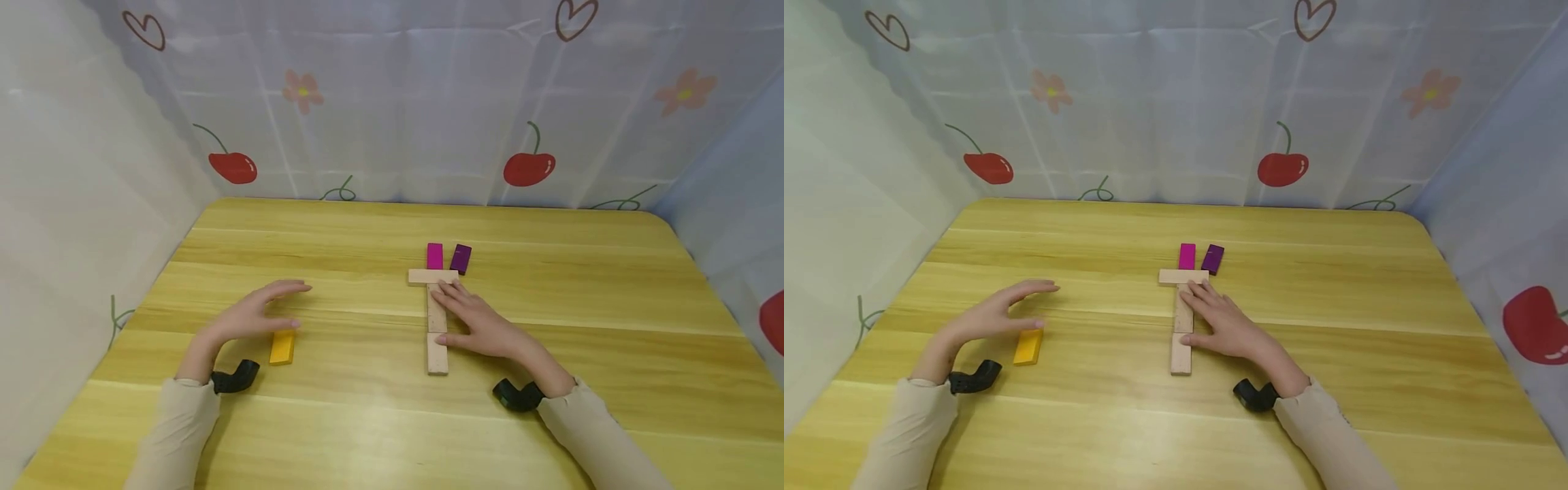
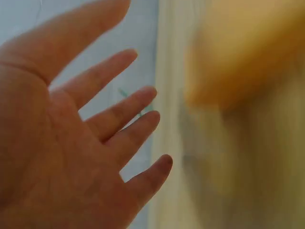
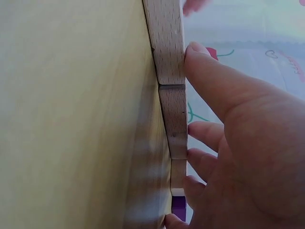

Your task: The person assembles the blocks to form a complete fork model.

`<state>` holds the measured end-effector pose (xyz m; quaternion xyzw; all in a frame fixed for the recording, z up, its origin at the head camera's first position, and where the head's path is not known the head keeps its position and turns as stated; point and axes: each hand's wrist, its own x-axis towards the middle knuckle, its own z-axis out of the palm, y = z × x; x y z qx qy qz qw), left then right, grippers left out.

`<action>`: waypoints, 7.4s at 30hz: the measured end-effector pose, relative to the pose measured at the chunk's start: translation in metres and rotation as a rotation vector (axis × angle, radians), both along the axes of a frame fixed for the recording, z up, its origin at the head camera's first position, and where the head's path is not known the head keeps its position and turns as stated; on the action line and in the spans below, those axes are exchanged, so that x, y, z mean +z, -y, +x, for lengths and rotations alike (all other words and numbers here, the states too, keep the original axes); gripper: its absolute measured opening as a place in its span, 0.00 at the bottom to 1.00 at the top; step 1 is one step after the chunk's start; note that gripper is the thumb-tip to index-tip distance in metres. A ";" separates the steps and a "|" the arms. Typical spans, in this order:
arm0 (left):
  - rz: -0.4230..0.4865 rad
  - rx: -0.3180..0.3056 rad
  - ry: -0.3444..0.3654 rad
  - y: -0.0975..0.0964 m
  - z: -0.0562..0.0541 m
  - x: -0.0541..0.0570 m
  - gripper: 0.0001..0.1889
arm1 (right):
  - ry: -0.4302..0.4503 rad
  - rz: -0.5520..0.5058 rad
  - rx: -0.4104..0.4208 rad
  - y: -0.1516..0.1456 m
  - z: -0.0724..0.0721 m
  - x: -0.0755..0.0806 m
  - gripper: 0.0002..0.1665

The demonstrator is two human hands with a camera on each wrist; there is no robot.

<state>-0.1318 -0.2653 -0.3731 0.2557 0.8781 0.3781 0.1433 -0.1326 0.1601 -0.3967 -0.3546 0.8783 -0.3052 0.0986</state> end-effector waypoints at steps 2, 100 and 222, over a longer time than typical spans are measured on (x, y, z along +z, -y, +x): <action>-0.011 -0.026 0.065 0.015 0.003 -0.006 0.37 | 0.003 -0.003 0.001 0.001 0.001 0.000 0.46; 0.297 0.259 0.135 -0.105 -0.067 -0.022 0.39 | 0.002 0.021 -0.003 -0.003 -0.002 0.000 0.47; 0.197 0.258 -0.250 -0.171 -0.098 -0.051 0.19 | 0.092 -0.018 -0.026 -0.007 -0.003 0.002 0.46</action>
